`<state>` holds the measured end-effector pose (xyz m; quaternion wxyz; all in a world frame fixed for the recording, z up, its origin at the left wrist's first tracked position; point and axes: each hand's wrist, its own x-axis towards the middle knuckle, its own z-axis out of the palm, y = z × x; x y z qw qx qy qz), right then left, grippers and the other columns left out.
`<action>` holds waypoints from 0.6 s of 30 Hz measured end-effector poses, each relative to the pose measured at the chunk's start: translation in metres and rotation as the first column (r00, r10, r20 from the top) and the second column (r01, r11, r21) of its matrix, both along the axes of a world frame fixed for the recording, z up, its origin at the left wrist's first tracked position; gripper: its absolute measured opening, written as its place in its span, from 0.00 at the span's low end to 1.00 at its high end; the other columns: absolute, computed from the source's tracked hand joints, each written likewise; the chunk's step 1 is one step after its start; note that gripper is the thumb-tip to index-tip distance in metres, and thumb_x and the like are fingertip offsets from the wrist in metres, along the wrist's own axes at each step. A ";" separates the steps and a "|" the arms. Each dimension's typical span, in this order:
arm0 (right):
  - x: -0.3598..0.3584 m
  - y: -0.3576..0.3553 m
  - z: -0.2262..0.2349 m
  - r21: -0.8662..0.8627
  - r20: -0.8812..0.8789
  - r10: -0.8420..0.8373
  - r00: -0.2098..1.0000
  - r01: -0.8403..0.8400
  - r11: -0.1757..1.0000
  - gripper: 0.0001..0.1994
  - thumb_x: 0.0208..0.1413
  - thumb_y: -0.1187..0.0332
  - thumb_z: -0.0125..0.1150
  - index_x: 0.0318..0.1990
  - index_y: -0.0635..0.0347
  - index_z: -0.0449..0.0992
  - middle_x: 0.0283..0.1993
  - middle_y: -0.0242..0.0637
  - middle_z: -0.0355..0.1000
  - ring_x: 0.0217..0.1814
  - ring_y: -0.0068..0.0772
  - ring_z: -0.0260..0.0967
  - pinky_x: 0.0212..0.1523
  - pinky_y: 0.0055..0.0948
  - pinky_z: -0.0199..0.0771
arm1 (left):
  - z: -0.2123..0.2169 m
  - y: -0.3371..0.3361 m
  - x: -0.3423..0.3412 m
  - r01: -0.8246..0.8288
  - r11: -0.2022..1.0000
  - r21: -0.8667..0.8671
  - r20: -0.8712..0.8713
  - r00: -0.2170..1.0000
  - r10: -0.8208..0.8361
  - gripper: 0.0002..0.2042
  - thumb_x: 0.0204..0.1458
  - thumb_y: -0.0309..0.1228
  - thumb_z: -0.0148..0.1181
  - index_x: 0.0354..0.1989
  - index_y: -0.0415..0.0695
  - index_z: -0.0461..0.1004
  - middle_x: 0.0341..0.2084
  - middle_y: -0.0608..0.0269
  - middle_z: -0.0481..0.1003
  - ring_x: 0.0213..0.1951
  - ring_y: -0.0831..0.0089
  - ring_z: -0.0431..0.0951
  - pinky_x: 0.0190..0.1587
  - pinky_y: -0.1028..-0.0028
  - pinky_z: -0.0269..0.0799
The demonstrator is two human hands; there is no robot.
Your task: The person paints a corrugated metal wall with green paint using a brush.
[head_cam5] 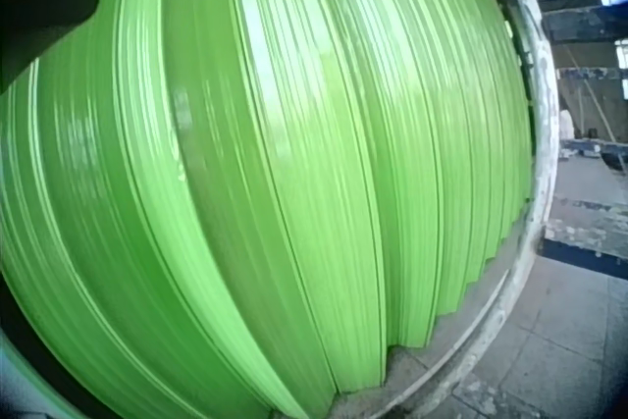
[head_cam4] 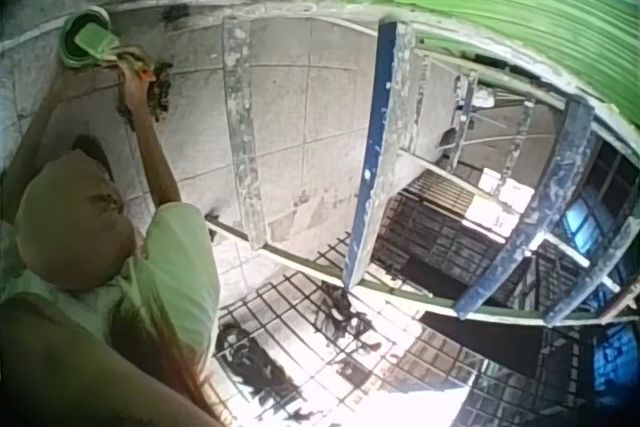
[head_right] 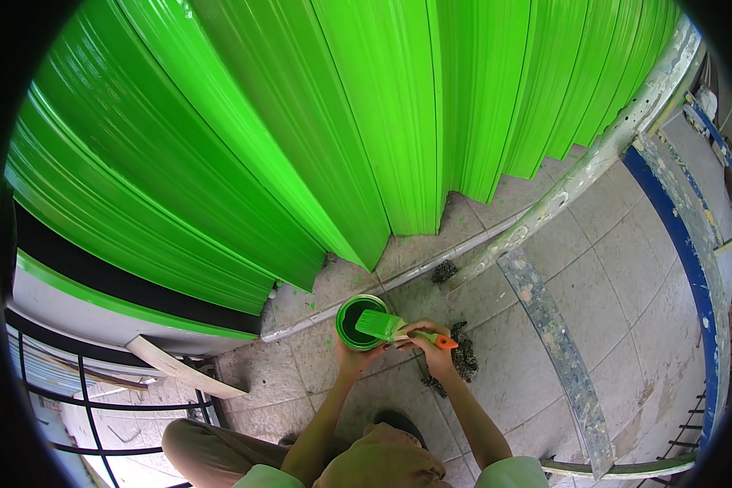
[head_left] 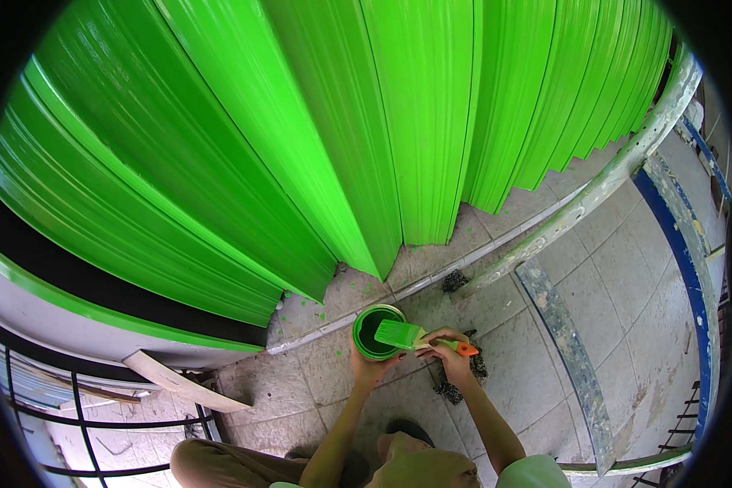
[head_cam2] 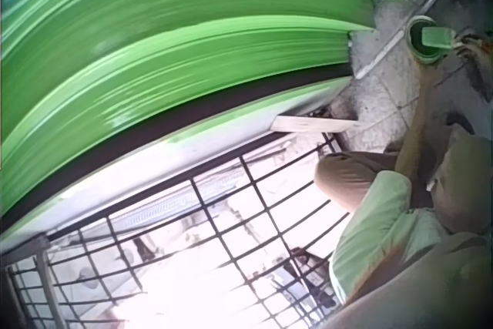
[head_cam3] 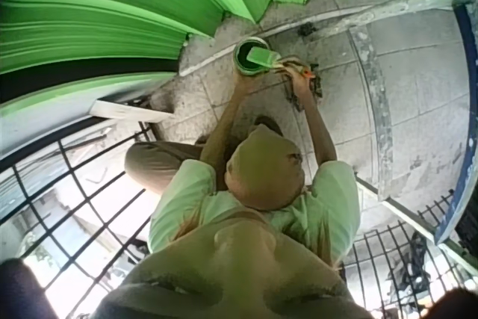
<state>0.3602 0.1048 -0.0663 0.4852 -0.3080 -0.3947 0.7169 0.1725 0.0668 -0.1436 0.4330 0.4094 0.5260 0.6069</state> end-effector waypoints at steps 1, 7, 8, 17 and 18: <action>-0.004 0.001 -0.003 -0.002 -0.004 0.001 1.000 -0.001 1.000 0.08 0.55 0.75 0.51 0.38 0.71 0.72 0.33 0.46 0.74 0.34 0.35 0.76 0.36 0.27 0.79 | -0.004 -0.001 0.000 -0.016 1.000 -0.015 -0.034 0.999 0.015 0.48 0.24 0.19 0.76 0.59 0.43 0.52 0.51 0.60 0.67 0.52 0.67 0.70 0.54 0.67 0.68; -0.009 0.002 -0.017 0.090 -0.008 0.057 0.998 -0.056 0.994 0.06 0.52 0.79 0.50 0.35 0.70 0.73 0.34 0.45 0.75 0.32 0.33 0.76 0.34 0.27 0.78 | -0.003 -0.004 0.006 -0.048 0.998 -0.034 -0.036 0.998 0.047 0.43 0.25 0.19 0.76 0.55 0.42 0.56 0.47 0.60 0.70 0.48 0.68 0.73 0.49 0.69 0.71; -0.010 0.001 -0.014 0.054 0.028 0.045 0.999 -0.047 0.997 0.06 0.52 0.78 0.49 0.35 0.71 0.73 0.33 0.45 0.75 0.32 0.34 0.76 0.34 0.27 0.78 | 0.003 -0.004 0.010 -0.061 0.998 -0.027 0.150 0.987 0.064 0.39 0.26 0.20 0.77 0.51 0.41 0.61 0.43 0.60 0.73 0.44 0.70 0.75 0.45 0.71 0.74; -0.027 0.065 0.101 0.387 -0.207 -0.147 0.967 0.219 0.896 0.11 0.49 0.74 0.46 0.37 0.73 0.71 0.33 0.52 0.73 0.31 0.45 0.76 0.31 0.34 0.79 | -0.007 -0.004 -0.006 -0.079 0.997 0.023 -0.300 0.950 0.082 0.53 0.24 0.28 0.79 0.61 0.41 0.47 0.50 0.57 0.67 0.52 0.63 0.70 0.53 0.67 0.66; -0.037 0.075 0.121 0.424 -0.270 -0.143 0.952 0.251 0.870 0.11 0.51 0.74 0.48 0.37 0.73 0.72 0.34 0.51 0.73 0.31 0.43 0.76 0.31 0.34 0.79 | -0.016 -0.006 -0.014 -0.091 0.995 0.029 -0.309 0.946 0.095 0.53 0.24 0.28 0.79 0.61 0.41 0.47 0.50 0.57 0.67 0.52 0.63 0.70 0.53 0.67 0.66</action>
